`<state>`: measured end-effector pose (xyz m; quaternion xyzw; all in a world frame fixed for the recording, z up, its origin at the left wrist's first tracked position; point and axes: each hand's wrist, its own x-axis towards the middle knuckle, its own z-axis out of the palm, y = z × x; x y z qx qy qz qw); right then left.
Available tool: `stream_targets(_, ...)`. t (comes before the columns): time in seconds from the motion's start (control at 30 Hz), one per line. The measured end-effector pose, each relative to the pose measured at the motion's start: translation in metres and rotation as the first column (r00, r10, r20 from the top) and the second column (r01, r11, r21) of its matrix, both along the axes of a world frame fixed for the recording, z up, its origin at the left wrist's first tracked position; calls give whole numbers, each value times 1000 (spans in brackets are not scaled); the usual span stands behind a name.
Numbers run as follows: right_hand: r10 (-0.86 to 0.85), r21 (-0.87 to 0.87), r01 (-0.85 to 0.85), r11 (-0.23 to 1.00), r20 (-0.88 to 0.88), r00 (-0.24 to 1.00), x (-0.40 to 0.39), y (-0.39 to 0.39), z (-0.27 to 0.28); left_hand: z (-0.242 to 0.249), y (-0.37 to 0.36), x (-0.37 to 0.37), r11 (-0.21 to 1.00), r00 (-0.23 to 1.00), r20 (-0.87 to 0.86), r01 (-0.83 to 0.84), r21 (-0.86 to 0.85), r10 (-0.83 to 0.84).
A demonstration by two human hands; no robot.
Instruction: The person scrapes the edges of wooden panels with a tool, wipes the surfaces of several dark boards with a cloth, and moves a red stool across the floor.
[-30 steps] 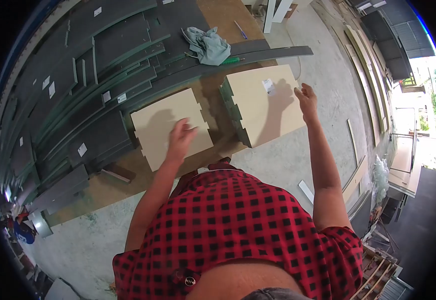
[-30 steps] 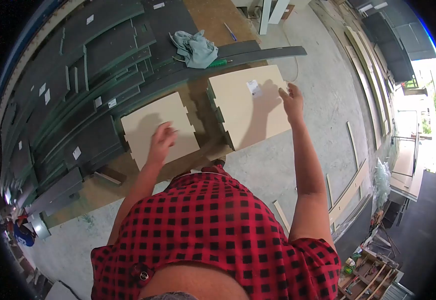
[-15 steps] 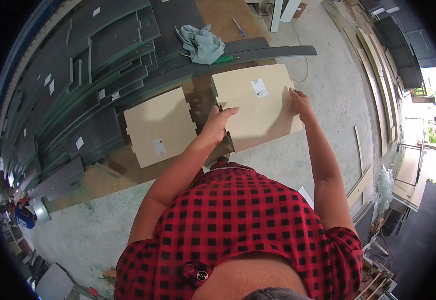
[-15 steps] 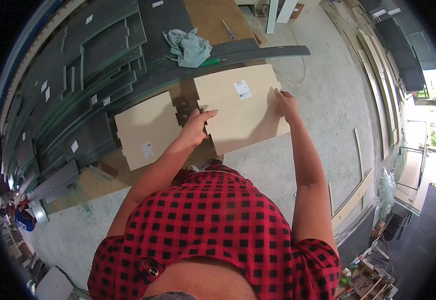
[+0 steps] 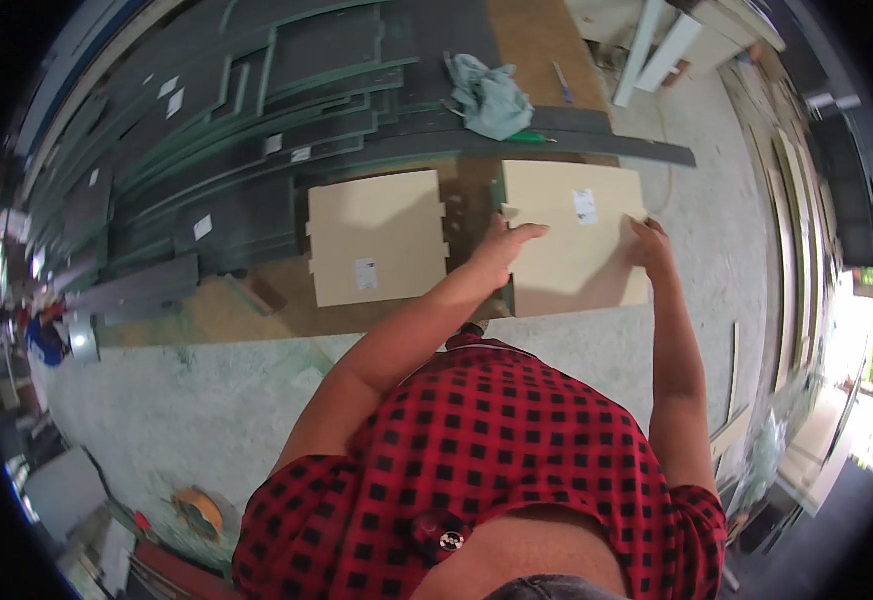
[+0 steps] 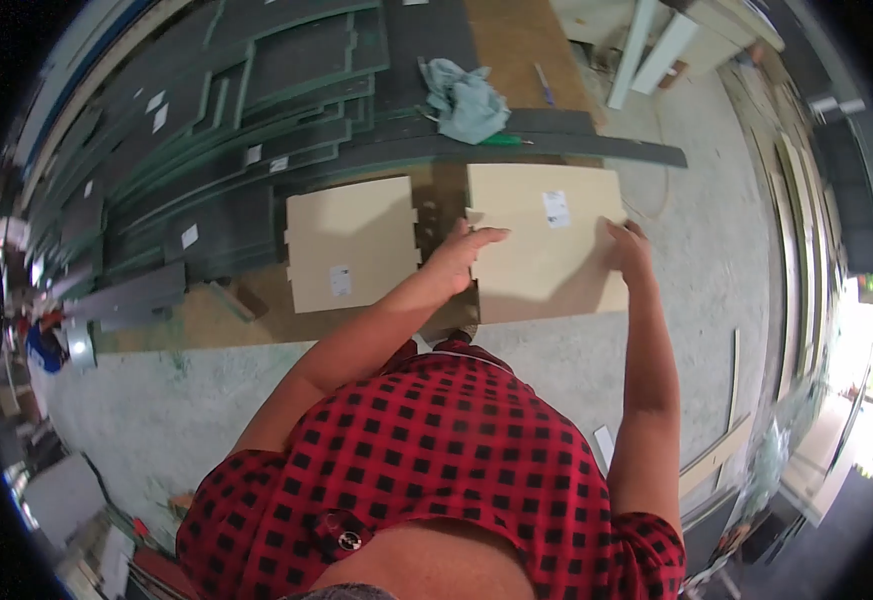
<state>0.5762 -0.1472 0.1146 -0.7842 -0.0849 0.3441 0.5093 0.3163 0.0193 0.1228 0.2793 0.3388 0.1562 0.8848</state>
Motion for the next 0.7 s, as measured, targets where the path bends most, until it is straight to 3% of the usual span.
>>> stream_targets(0.03,-39,-97,43,994,42,998,-5,0,7,5,1,-1,999,999,-33,8,-41,-9)
stream_targets(0.17,-69,-40,71,997,62,996,-38,14,43,20,13,-27,999,998,-61,15,-28,-17)
stream_targets(0.27,22,33,-22,999,22,1000,-68,40,67,26,31,-60,1000,999,-34,-21,-7,21)
stream_targets(0.37,130,33,-134,990,109,985,-112,72,80,32,60,-100,997,997,-25,-66,50,67)
stream_targets(0.43,154,167,-145,975,-41,987,-138,94,72,36,84,-130,992,993,-70,-91,89,98)
stream_targets(0.5,187,93,-180,979,-68,980,-173,121,72,40,109,-163,990,947,-297,-101,95,125)
stream_targets(0.53,177,26,-176,984,-90,980,-192,136,74,37,122,-178,990,945,-300,-108,95,132)
stream_targets(0.6,209,58,-202,978,-170,963,-224,160,63,21,147,-209,978,914,-367,-112,177,171)
stream_targets(0.63,300,209,-251,945,-258,918,-231,167,43,11,160,-224,977,911,-372,-120,179,180)
stream_targets(0.7,279,195,-225,954,-318,906,-255,184,28,-13,181,-248,970,932,-336,-55,238,135)
